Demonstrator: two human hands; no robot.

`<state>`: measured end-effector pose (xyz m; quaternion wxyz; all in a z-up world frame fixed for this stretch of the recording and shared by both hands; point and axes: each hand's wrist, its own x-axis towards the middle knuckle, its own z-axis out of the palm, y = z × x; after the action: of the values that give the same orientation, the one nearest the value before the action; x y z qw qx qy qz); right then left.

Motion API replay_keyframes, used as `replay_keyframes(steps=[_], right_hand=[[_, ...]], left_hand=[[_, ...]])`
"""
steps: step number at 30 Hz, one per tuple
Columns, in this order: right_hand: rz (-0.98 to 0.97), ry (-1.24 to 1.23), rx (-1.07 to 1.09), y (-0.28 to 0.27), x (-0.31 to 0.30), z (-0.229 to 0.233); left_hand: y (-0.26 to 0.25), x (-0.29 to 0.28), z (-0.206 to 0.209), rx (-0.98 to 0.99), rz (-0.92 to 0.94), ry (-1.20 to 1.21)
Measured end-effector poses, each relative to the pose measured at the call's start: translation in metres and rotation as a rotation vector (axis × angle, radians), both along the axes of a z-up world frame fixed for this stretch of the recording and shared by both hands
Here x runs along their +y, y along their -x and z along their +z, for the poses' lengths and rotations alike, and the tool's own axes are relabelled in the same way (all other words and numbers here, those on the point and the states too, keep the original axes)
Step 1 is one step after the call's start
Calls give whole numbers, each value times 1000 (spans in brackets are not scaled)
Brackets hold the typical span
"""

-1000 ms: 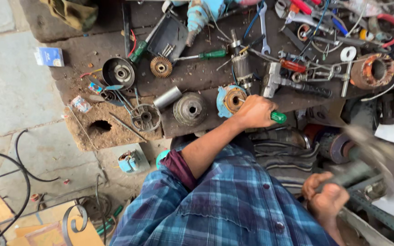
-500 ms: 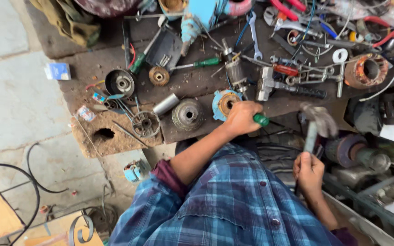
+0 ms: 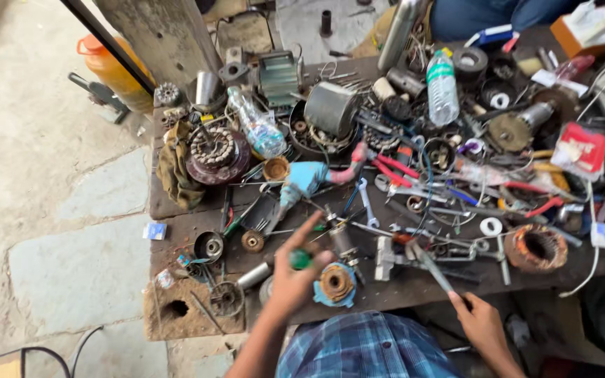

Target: The person uses a hammer and a screwdriver to repeatedly strike and pry at a small electric motor component clamped on a workbench. The person adjusts the component's position and continues hammering the same area.

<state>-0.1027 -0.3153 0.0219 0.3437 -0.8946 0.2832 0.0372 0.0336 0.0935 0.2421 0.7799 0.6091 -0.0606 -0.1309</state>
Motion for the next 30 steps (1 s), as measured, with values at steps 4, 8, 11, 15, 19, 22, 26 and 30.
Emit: replay_keyframes(steps=[4,8,11,15,19,22,26,30], right_hand=[[173,137,-117,-51,-46,13],[305,187,-2,-98,-81,27],[363,155,95,-135,-99,29],[485,159,66,-156,-120,23],[605,220,129,-183,-140,16],[702,290,20,-197,-147,7],[788,297,-23,-192,-154,-2],[807,273,14,-170,-158,-6]], left_hand=[[12,-5,53,-101,-472,652],[20,-39,81,-210,-157,-169],[17,-50,87,-142,100,-405],[45,-43,62,-91,421,-546],[79,-46,22,-1,682,-630],[95,-30,9,36,765,-689],[95,-59,-59,100,567,-797],[104,-103,-186,44,215,-1232]])
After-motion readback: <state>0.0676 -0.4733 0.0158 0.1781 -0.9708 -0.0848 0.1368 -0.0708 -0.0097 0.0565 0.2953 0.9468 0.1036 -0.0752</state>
